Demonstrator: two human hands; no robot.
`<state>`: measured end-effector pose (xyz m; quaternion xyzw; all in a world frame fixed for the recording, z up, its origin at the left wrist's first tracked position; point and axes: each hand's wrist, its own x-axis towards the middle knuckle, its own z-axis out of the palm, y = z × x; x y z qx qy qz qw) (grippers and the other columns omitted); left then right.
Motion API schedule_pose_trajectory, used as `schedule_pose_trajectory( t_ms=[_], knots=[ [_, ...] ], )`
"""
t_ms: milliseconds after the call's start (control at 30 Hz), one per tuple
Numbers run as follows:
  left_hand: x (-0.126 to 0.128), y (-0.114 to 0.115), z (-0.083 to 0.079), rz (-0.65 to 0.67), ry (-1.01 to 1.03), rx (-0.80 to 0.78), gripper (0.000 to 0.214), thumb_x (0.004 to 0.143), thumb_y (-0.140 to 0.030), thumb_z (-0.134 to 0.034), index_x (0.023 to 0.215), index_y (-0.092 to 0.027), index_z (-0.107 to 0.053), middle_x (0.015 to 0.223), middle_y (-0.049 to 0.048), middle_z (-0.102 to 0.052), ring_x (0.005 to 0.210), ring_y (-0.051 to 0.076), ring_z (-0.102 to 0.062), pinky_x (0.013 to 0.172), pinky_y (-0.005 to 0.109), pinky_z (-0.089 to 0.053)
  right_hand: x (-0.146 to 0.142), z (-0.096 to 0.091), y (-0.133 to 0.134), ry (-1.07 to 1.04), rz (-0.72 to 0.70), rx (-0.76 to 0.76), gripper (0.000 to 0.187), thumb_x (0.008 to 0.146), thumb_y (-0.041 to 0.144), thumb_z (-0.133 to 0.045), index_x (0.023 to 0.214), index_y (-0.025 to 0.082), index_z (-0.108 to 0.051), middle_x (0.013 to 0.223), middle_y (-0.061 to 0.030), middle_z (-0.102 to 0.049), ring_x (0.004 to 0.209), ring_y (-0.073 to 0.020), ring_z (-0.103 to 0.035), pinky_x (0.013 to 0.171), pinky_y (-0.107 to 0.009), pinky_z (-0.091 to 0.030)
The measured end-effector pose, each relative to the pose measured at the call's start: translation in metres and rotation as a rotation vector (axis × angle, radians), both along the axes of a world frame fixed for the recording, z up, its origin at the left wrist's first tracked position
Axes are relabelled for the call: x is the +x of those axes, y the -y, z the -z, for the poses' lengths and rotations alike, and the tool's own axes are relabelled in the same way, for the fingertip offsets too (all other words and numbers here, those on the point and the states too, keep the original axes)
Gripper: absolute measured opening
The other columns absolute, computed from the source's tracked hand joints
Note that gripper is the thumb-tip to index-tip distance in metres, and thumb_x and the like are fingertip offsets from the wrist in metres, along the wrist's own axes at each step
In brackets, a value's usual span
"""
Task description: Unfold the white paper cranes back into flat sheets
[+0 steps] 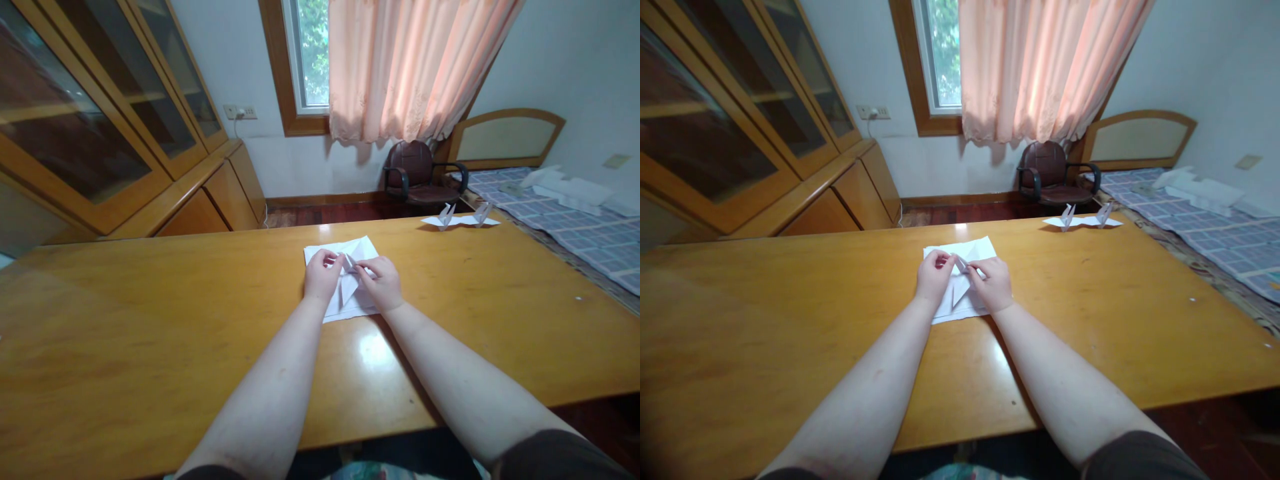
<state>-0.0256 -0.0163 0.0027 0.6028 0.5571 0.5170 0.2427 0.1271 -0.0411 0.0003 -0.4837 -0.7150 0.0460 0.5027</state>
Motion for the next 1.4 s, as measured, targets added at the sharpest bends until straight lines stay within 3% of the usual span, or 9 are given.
schedule_pose_trajectory(
  t_ms=[200, 367, 500, 600, 733, 900, 1033, 1200, 1400],
  knots=[
    [0.001, -0.002, 0.0, 0.028, 0.004, 0.032, 0.015, 0.077, -0.033, -0.06, 0.079, -0.019, -0.059, 0.08, 0.0027, -0.064, 0.074, 0.015, -0.059, 0.071, 0.029, -0.046, -0.001, 0.003, 0.0, 0.054, -0.029, -0.008, 0.013, 0.084, 0.028, -0.058, 0.082, 0.023, -0.07, 0.077, -0.0026, -0.069, 0.075, -0.0185, -0.059, 0.074, -0.034, -0.042],
    [0.0, -0.001, -0.002, -0.001, 0.01, 0.113, 0.012, 0.076, -0.03, -0.062, 0.079, -0.019, -0.06, 0.081, 0.0031, -0.065, 0.076, 0.016, -0.06, 0.075, 0.031, -0.047, -0.003, 0.003, 0.0, -0.038, -0.042, -0.04, 0.012, 0.083, 0.029, -0.059, 0.081, 0.024, -0.07, 0.077, -0.0022, -0.069, 0.076, -0.0181, -0.059, 0.075, -0.033, -0.044],
    [0.003, -0.001, -0.001, 0.096, 0.149, 0.132, 0.011, 0.076, -0.029, -0.062, 0.077, -0.019, -0.059, 0.091, 0.0053, -0.067, 0.092, 0.017, -0.062, 0.085, 0.033, -0.047, -0.003, 0.002, 0.0, -0.155, -0.032, -0.103, 0.012, 0.081, 0.032, -0.061, 0.078, 0.024, -0.069, 0.077, -0.0023, -0.068, 0.074, -0.018, -0.059, 0.074, -0.033, -0.045],
    [0.005, -0.003, 0.001, 0.141, 0.291, 0.115, 0.013, 0.074, -0.028, -0.065, 0.076, -0.018, -0.056, 0.086, 0.0046, -0.066, 0.086, 0.015, -0.063, 0.083, 0.031, -0.048, -0.004, 0.003, -0.001, -0.224, -0.049, -0.148, 0.013, 0.08, 0.033, -0.062, 0.076, 0.023, -0.07, 0.077, -0.0026, -0.068, 0.075, -0.0182, -0.059, 0.075, -0.033, -0.045],
    [0.005, -0.007, 0.003, 0.164, 0.422, 0.048, 0.025, 0.072, -0.027, -0.066, 0.093, -0.018, -0.057, 0.073, -0.0005, -0.061, 0.072, 0.012, -0.061, 0.074, 0.027, -0.049, -0.005, 0.007, -0.003, -0.354, -0.085, -0.227, 0.015, 0.077, 0.036, -0.064, 0.077, 0.022, -0.07, 0.079, -0.0033, -0.069, 0.075, -0.0183, -0.06, 0.074, -0.033, -0.046],
    [0.003, -0.007, 0.003, 0.245, 0.455, -0.008, 0.033, 0.075, -0.025, -0.062, 0.107, -0.018, -0.056, 0.069, -0.0022, -0.059, 0.07, 0.011, -0.06, 0.075, 0.027, -0.048, -0.007, 0.008, -0.004, -0.537, -0.114, -0.371, 0.021, 0.074, 0.039, -0.064, 0.079, 0.019, -0.07, 0.082, -0.0052, -0.07, 0.077, -0.0197, -0.063, 0.072, -0.033, -0.048],
    [0.004, -0.005, 0.002, 0.241, 0.362, 0.029, 0.034, 0.078, -0.027, -0.06, 0.111, -0.02, -0.056, 0.091, 0.0046, -0.065, 0.09, 0.015, -0.06, 0.086, 0.032, -0.046, -0.008, 0.004, -0.004, -0.603, -0.086, -0.391, 0.021, 0.073, 0.039, -0.065, 0.077, 0.018, -0.07, 0.08, -0.0054, -0.07, 0.077, -0.0199, -0.063, 0.073, -0.033, -0.049],
    [0.002, -0.005, 0.006, 0.25, 0.26, -0.026, 0.033, 0.08, -0.022, -0.053, 0.114, -0.021, -0.056, 0.123, 0.0093, -0.056, 0.11, 0.019, -0.054, 0.097, 0.038, -0.041, -0.006, 0.004, -0.009, -0.755, -0.045, -0.389, 0.023, 0.071, 0.039, -0.066, 0.078, 0.017, -0.069, 0.08, -0.0052, -0.069, 0.076, -0.0189, -0.062, 0.073, -0.033, -0.048],
    [0.008, -0.005, 0.016, 0.417, 0.288, -0.206, 0.072, 0.065, -0.01, -0.064, 0.132, -0.02, -0.04, 0.136, 0.0153, -0.046, 0.114, 0.023, -0.055, 0.096, 0.039, -0.044, -0.004, 0.009, -0.014, -0.878, -0.045, -0.4, 0.026, 0.067, 0.04, -0.069, 0.08, 0.017, -0.069, 0.08, -0.0051, -0.069, 0.074, -0.0183, -0.062, 0.069, -0.032, -0.049]
  ],
)
